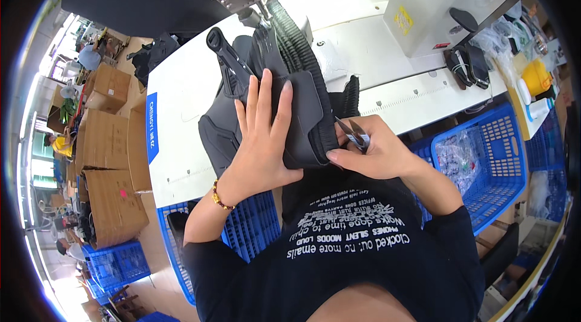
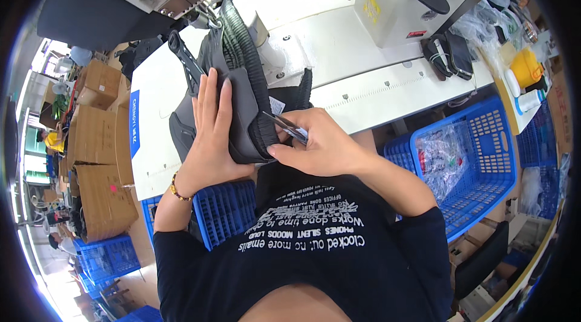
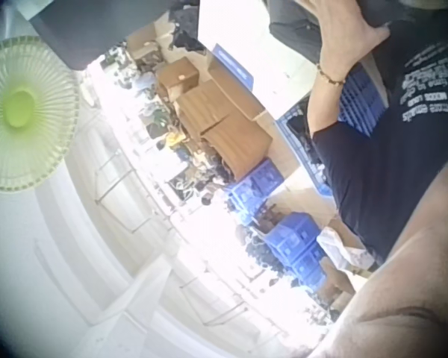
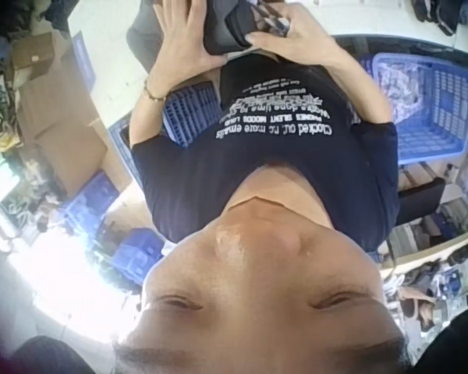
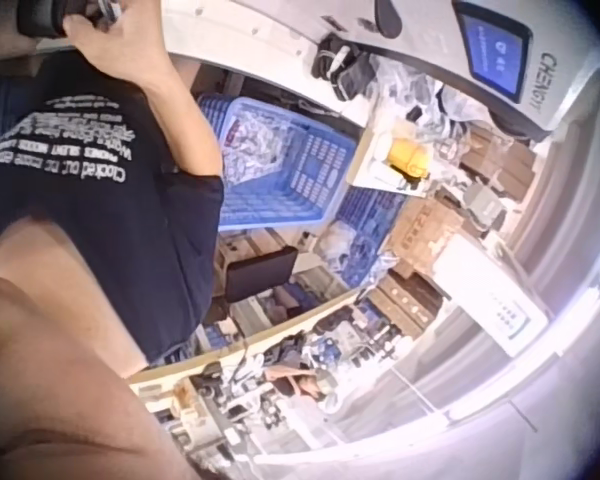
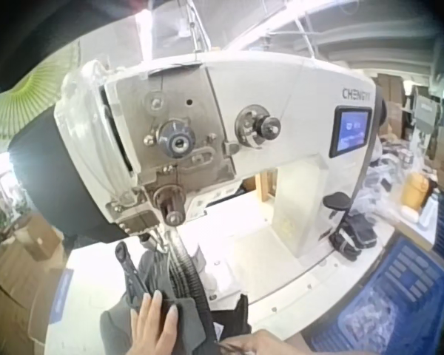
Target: The person stitches shoe components together using a sewing machine and trims excess thread using thread snips.
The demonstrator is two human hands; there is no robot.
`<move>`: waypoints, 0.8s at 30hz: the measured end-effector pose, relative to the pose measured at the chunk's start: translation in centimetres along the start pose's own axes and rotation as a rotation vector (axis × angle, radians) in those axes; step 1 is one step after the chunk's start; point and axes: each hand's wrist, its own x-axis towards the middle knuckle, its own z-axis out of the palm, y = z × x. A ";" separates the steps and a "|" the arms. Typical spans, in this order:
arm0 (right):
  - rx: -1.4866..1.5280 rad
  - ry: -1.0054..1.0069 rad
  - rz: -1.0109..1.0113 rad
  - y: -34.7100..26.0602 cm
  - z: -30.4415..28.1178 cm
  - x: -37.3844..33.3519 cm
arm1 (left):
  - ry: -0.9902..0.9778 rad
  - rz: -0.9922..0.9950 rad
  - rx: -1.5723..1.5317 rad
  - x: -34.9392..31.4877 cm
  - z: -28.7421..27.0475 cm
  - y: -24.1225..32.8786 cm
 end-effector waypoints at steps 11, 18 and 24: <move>-0.619 0.359 -0.282 5.2 1.5 4.3 | 0.199 -0.053 -0.216 -1.0 -1.6 -2.5; -0.287 0.320 -0.227 6.5 1.7 4.6 | 0.326 -0.834 -1.116 -13.2 4.8 -18.9; 0.200 0.153 0.202 2.3 0.1 4.0 | 0.232 -0.697 -1.662 -9.7 7.3 -17.3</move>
